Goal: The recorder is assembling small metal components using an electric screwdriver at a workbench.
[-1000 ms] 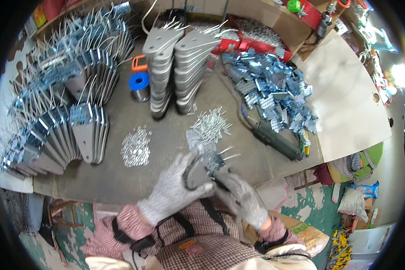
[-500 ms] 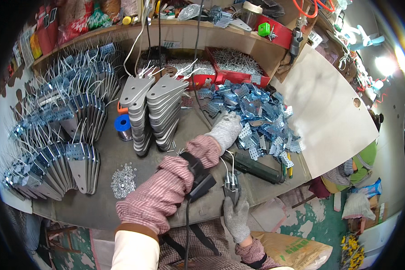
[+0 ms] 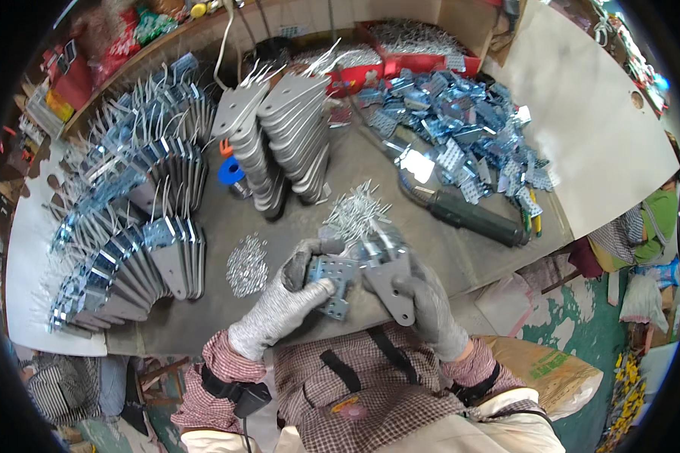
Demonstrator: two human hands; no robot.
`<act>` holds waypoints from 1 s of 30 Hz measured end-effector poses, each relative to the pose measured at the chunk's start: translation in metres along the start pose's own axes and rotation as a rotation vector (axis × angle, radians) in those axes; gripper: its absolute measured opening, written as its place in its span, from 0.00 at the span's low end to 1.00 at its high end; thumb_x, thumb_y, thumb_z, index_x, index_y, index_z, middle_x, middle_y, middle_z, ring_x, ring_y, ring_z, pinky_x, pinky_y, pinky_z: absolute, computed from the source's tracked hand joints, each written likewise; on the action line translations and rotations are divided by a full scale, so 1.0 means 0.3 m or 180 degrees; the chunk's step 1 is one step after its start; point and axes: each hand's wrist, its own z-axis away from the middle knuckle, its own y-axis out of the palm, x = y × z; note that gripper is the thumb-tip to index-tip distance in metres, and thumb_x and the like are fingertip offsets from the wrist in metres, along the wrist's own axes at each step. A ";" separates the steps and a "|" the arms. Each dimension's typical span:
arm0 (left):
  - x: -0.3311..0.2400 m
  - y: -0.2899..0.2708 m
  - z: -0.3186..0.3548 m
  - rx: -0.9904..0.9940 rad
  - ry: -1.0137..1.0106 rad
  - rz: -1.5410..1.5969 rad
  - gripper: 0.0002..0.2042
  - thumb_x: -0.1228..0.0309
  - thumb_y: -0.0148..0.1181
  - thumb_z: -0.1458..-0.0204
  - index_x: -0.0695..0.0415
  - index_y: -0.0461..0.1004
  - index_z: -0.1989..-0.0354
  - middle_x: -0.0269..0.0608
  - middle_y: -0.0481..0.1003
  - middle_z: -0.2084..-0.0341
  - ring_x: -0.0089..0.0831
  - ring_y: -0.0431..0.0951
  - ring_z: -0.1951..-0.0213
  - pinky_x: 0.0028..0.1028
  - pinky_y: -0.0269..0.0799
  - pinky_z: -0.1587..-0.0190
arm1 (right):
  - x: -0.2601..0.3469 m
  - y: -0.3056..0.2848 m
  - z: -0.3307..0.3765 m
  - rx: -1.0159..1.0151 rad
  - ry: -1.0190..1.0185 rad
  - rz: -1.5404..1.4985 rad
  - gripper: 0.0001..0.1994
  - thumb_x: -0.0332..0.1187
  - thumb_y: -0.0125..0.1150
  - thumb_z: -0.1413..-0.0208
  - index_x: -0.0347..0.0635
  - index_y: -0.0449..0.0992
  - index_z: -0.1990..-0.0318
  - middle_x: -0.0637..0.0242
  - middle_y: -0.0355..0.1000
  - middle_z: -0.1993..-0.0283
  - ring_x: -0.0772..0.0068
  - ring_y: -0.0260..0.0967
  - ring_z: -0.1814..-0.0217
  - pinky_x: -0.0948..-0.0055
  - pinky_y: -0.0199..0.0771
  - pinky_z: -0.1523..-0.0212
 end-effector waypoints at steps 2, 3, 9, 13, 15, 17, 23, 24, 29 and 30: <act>-0.010 0.047 0.036 -0.0180 0.0383 -0.0135 0.26 0.77 0.59 0.39 0.60 0.62 0.33 0.42 0.71 0.43 0.29 0.72 0.41 0.31 0.70 0.38 | 0.015 0.079 -0.013 0.0342 0.0271 -0.0406 0.32 0.30 0.49 0.40 0.31 0.55 0.27 0.51 0.67 0.35 0.61 0.67 0.35 0.67 0.67 0.36; -0.014 0.059 0.054 -0.0334 0.0541 -0.0178 0.26 0.78 0.59 0.40 0.60 0.62 0.33 0.42 0.71 0.43 0.29 0.72 0.41 0.31 0.69 0.37 | 0.028 0.120 -0.017 0.0551 0.0397 -0.0601 0.33 0.31 0.49 0.41 0.32 0.55 0.27 0.53 0.65 0.34 0.64 0.66 0.34 0.68 0.66 0.34; 0.037 -0.011 0.087 -0.0668 0.1090 -0.1469 0.21 0.79 0.59 0.39 0.62 0.68 0.37 0.48 0.74 0.42 0.35 0.75 0.40 0.33 0.70 0.37 | 0.024 0.182 0.014 0.0713 0.0480 0.0134 0.35 0.33 0.52 0.39 0.31 0.53 0.26 0.50 0.66 0.35 0.64 0.66 0.36 0.69 0.65 0.34; 0.065 -0.021 0.084 -0.0481 0.0909 -0.0921 0.21 0.78 0.60 0.39 0.63 0.67 0.37 0.47 0.72 0.41 0.33 0.72 0.38 0.32 0.68 0.35 | 0.049 0.193 0.030 0.0827 0.0507 0.0100 0.34 0.35 0.53 0.38 0.29 0.54 0.27 0.50 0.67 0.37 0.66 0.66 0.38 0.70 0.66 0.36; 0.072 -0.011 0.069 -0.0576 0.1174 -0.1785 0.22 0.77 0.63 0.41 0.60 0.69 0.38 0.47 0.74 0.46 0.36 0.75 0.42 0.35 0.72 0.39 | 0.049 0.209 0.046 0.0560 0.0493 0.0006 0.33 0.34 0.54 0.37 0.30 0.54 0.27 0.51 0.68 0.38 0.67 0.66 0.39 0.70 0.68 0.37; 0.043 0.006 0.060 -0.1172 0.1846 -0.4312 0.23 0.75 0.64 0.45 0.58 0.70 0.39 0.48 0.74 0.51 0.42 0.77 0.47 0.39 0.74 0.46 | 0.044 0.230 0.062 0.0297 0.0536 0.0004 0.33 0.33 0.54 0.36 0.30 0.54 0.26 0.52 0.69 0.40 0.68 0.67 0.40 0.69 0.69 0.39; 0.159 0.093 0.124 -0.1089 0.1194 -0.2773 0.26 0.69 0.62 0.46 0.56 0.68 0.37 0.50 0.73 0.46 0.49 0.75 0.45 0.44 0.72 0.43 | -0.057 0.291 0.050 0.0127 -0.0313 0.0741 0.32 0.30 0.49 0.30 0.33 0.46 0.23 0.41 0.59 0.29 0.52 0.60 0.27 0.60 0.61 0.30; 0.222 0.085 0.159 -0.1152 0.1201 -0.2790 0.33 0.67 0.65 0.49 0.56 0.64 0.33 0.53 0.71 0.40 0.51 0.72 0.39 0.49 0.65 0.35 | -0.063 0.297 0.041 0.0331 0.0019 0.1094 0.32 0.30 0.48 0.30 0.35 0.46 0.23 0.40 0.59 0.29 0.52 0.62 0.28 0.60 0.62 0.31; 0.304 0.086 0.176 -0.1172 0.0811 -0.2754 0.40 0.56 0.73 0.53 0.58 0.64 0.33 0.55 0.71 0.39 0.51 0.70 0.36 0.56 0.53 0.28 | 0.114 0.109 -0.019 0.0684 -0.0525 0.3028 0.29 0.34 0.59 0.36 0.41 0.60 0.29 0.48 0.65 0.33 0.50 0.70 0.37 0.58 0.69 0.35; 0.296 0.085 0.161 -0.1132 0.0885 -0.2768 0.40 0.54 0.73 0.53 0.59 0.65 0.33 0.55 0.72 0.40 0.51 0.71 0.36 0.57 0.54 0.29 | 0.153 0.012 -0.037 0.0032 -0.0635 0.3029 0.29 0.35 0.65 0.41 0.43 0.66 0.32 0.52 0.66 0.34 0.51 0.70 0.38 0.57 0.69 0.36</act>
